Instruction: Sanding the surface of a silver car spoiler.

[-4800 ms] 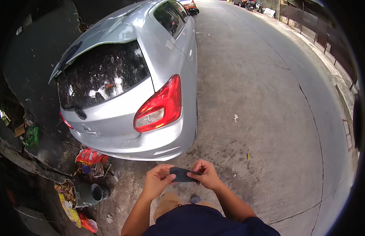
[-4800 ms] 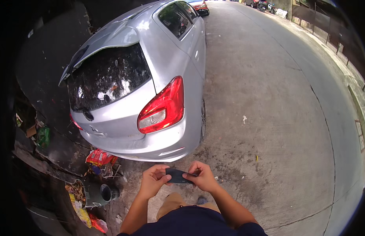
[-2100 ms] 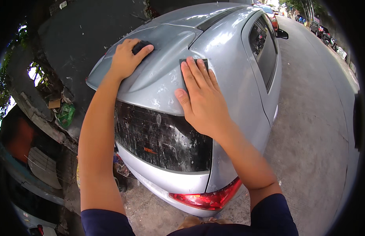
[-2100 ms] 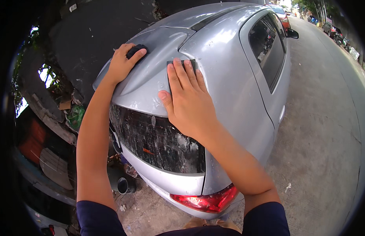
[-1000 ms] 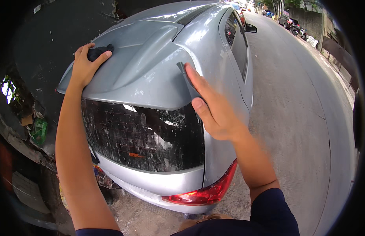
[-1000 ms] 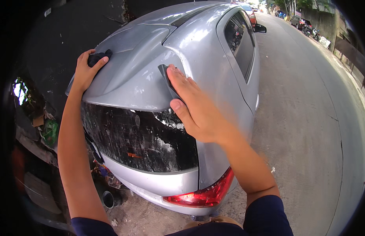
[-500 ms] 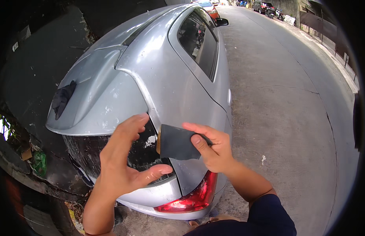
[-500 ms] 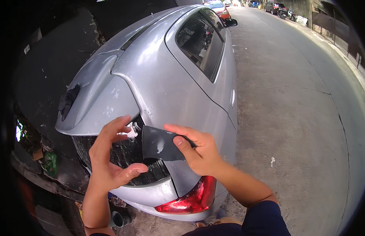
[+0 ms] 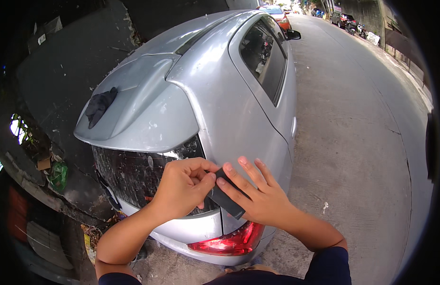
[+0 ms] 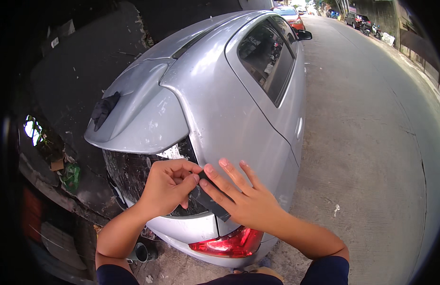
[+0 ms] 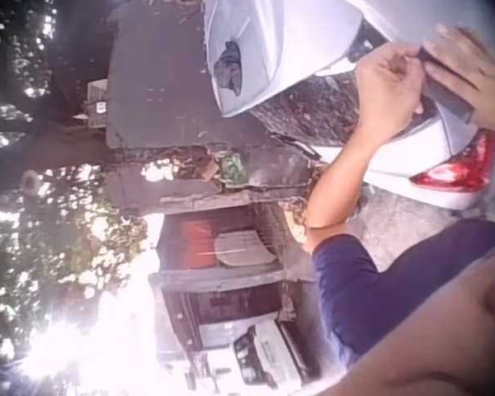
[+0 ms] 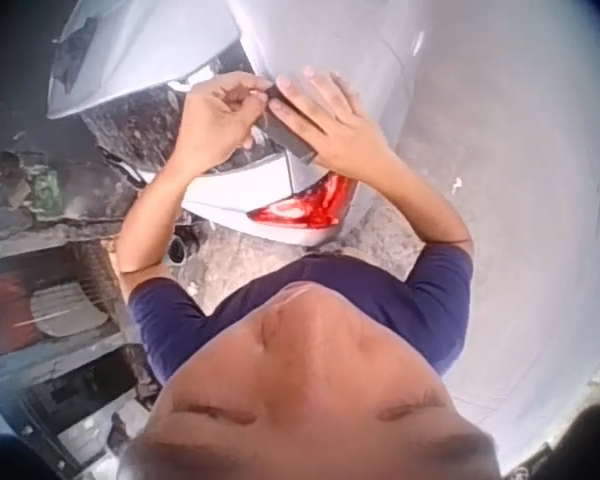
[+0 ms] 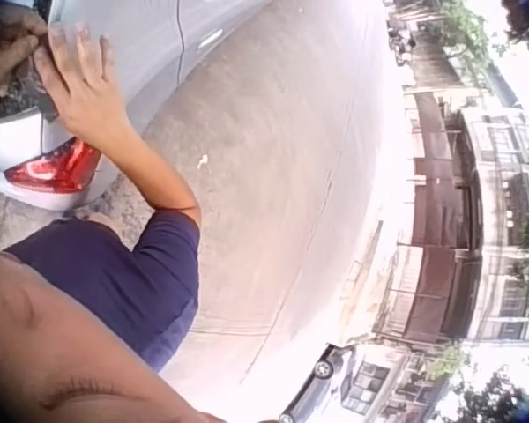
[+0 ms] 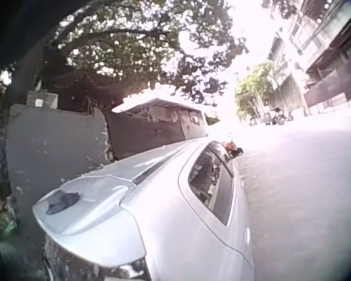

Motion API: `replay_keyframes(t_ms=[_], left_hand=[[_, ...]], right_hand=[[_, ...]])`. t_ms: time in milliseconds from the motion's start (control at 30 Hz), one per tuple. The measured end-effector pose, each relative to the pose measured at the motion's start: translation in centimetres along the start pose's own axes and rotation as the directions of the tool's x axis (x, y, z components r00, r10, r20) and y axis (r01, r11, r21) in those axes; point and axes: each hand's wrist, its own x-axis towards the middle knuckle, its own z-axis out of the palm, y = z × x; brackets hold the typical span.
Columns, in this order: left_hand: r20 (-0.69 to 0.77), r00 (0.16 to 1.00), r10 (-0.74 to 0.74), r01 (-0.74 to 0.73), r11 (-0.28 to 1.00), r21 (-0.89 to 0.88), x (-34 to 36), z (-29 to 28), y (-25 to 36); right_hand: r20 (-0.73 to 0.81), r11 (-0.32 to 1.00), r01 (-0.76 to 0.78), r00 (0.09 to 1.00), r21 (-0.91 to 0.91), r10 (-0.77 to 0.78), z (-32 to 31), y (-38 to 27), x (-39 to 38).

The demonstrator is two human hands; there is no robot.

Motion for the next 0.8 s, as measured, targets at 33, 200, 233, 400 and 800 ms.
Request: replay_keyframes(t_ms=[33,200,233,400,800], left_hand=[[-0.006,1.0,0.009,-0.009,0.999,0.035,0.1,0.0,0.4],[-0.12,0.991,0.062,-0.04,0.983,0.177,0.1,-2.2,1.9],[-0.165,0.983,0.086,-0.057,0.984,0.17,0.2,-2.8,2.2],[-0.388,0.813,0.433,-0.3,0.884,0.358,4.8,-10.0,4.1],[-0.243,0.912,0.33,-0.109,0.767,0.633,11.2,-18.7,1.2]], right_hand=[[0.007,0.98,-0.069,0.997,-0.188,0.071,0.4,-0.2,0.2],[-0.119,0.991,-0.113,0.986,0.07,0.121,2.2,-1.6,4.4],[-0.124,0.991,-0.108,0.985,0.08,0.117,2.6,-1.4,5.3],[-0.278,0.979,-0.019,0.958,0.201,0.076,5.0,4.1,11.6],[-0.222,0.994,-0.076,0.971,0.075,0.091,7.9,6.8,17.8]])
